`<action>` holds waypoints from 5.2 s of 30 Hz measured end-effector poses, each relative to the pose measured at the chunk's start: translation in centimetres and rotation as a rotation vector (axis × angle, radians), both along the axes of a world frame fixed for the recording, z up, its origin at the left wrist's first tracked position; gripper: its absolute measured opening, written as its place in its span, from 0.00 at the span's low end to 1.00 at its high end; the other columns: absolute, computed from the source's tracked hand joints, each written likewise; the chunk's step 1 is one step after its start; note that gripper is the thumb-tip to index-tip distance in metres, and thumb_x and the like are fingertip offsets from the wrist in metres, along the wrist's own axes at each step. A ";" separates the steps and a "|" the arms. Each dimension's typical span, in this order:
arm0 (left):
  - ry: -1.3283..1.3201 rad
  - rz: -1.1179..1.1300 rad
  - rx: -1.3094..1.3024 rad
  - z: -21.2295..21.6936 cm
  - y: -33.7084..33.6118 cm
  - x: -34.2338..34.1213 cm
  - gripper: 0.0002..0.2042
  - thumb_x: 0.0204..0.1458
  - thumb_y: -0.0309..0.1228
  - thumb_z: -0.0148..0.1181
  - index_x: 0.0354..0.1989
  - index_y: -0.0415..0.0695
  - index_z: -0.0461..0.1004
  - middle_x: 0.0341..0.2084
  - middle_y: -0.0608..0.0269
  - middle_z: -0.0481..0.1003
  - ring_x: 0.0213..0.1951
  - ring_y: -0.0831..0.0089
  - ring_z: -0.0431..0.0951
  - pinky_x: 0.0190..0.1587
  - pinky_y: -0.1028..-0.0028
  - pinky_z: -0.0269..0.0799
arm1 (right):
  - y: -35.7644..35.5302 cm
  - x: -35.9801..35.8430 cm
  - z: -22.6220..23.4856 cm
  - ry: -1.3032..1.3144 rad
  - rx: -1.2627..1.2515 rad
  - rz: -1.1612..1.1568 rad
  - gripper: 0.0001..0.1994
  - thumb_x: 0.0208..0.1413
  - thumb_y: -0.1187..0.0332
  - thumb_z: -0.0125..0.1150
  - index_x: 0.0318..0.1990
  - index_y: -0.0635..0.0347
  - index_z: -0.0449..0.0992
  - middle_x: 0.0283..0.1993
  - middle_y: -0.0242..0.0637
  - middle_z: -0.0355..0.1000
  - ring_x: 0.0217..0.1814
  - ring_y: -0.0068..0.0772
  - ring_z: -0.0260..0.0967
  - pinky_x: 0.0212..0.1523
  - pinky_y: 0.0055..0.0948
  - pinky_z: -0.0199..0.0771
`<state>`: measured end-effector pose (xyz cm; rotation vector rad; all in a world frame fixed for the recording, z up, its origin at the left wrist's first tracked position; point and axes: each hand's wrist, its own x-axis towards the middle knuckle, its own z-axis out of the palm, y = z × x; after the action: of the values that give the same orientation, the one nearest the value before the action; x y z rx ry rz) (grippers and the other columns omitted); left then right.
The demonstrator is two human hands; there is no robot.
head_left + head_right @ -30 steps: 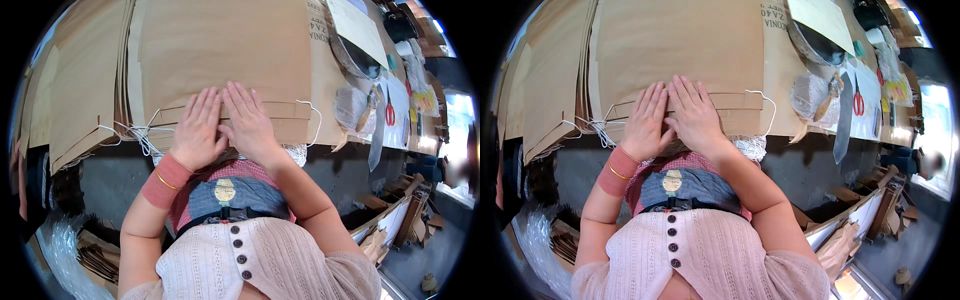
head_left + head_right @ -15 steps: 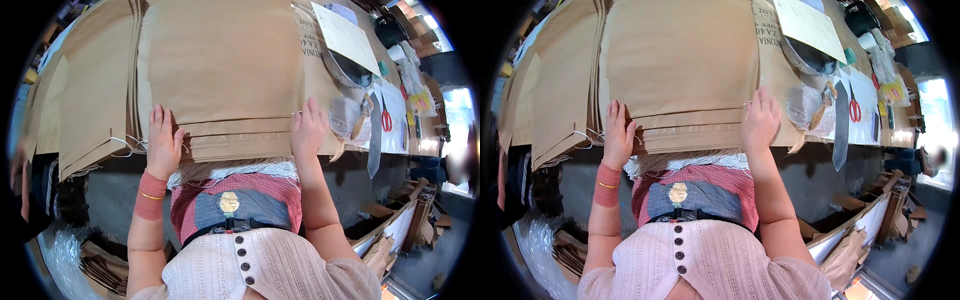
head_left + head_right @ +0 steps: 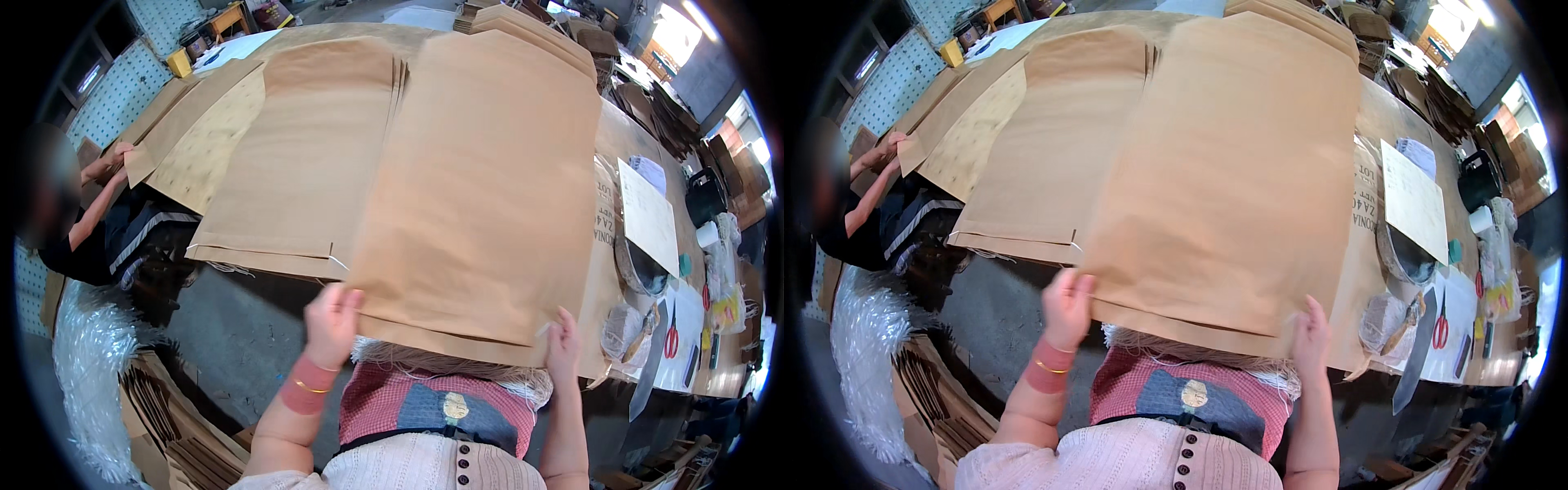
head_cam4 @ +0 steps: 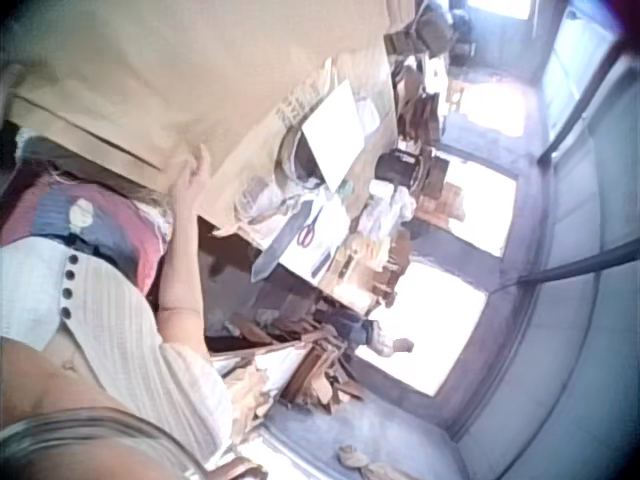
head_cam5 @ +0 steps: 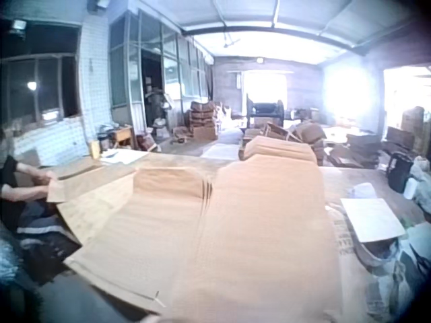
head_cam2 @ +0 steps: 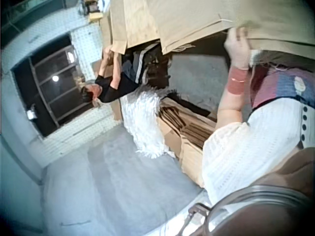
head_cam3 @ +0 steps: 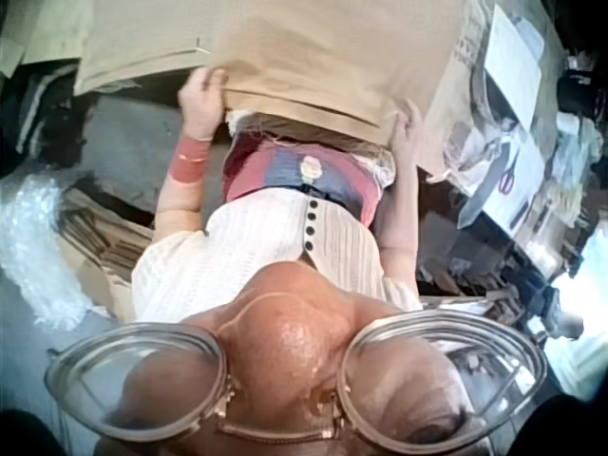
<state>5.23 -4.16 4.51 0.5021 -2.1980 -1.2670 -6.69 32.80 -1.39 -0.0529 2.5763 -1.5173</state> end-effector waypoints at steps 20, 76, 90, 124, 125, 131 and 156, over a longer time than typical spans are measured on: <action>-0.075 0.342 -0.668 0.2 -19.8 2.1 0.11 0.55 0.30 0.55 0.41 0.35 0.72 0.34 0.55 0.74 0.38 0.62 0.74 0.43 0.68 0.69 | -4.5 -0.9 8.0 -0.086 0.310 0.287 0.07 0.52 0.72 0.58 0.39 0.61 0.78 0.39 0.40 0.73 0.38 0.30 0.72 0.35 0.28 0.73; -0.183 -0.520 -0.612 -1.2 4.7 -0.3 0.06 0.42 0.19 0.55 0.30 0.37 0.69 0.39 0.52 0.73 0.29 0.61 0.72 0.30 0.69 0.69 | -13.7 -1.8 9.8 0.590 0.026 0.672 0.09 0.43 0.77 0.67 0.34 0.63 0.77 0.27 0.37 0.73 0.22 0.30 0.64 0.23 0.25 0.64; -0.342 -0.493 -0.837 -3.3 4.7 -3.6 0.07 0.39 0.21 0.53 0.29 0.37 0.68 0.54 0.45 0.68 0.37 0.62 0.72 0.36 0.70 0.72 | -12.9 -1.7 8.2 0.250 0.009 0.362 0.04 0.48 0.75 0.63 0.31 0.66 0.77 0.24 0.34 0.74 0.24 0.21 0.68 0.26 0.22 0.69; 0.150 -0.897 0.235 9.5 7.9 1.6 0.09 0.41 0.33 0.64 0.17 0.43 0.73 0.10 0.67 0.66 0.12 0.73 0.65 0.17 0.74 0.54 | -1.8 8.3 3.4 0.259 -0.321 0.717 0.12 0.47 0.80 0.60 0.41 0.65 0.76 0.37 0.40 0.74 0.35 0.33 0.69 0.37 0.29 0.70; 0.145 -0.875 0.052 9.8 5.6 1.4 0.08 0.41 0.31 0.63 0.17 0.43 0.72 0.10 0.68 0.65 0.14 0.74 0.62 0.19 0.75 0.55 | -0.7 8.1 4.1 0.170 -0.316 0.692 0.10 0.47 0.80 0.60 0.39 0.65 0.77 0.34 0.39 0.74 0.34 0.33 0.69 0.36 0.28 0.69; -0.115 -0.616 -0.462 7.0 3.6 -4.2 0.02 0.46 0.17 0.59 0.29 0.33 0.73 0.18 0.58 0.68 0.22 0.69 0.68 0.26 0.76 0.62 | 5.0 2.0 10.7 0.181 0.038 0.169 0.06 0.51 0.74 0.61 0.36 0.63 0.80 0.30 0.33 0.75 0.32 0.21 0.69 0.34 0.20 0.69; 0.012 -0.579 -0.690 -4.8 2.6 -7.1 0.14 0.41 0.15 0.55 0.38 0.39 0.74 0.36 0.57 0.71 0.36 0.58 0.73 0.39 0.67 0.69 | 3.7 -2.7 1.0 0.086 0.011 -0.032 0.13 0.41 0.80 0.65 0.23 0.57 0.63 0.20 0.27 0.60 0.26 0.21 0.62 0.27 0.19 0.62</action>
<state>-1.82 -1.52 -0.24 -0.4374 -2.6631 -0.6474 -9.40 36.47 -0.43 -0.0781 2.6643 -1.5452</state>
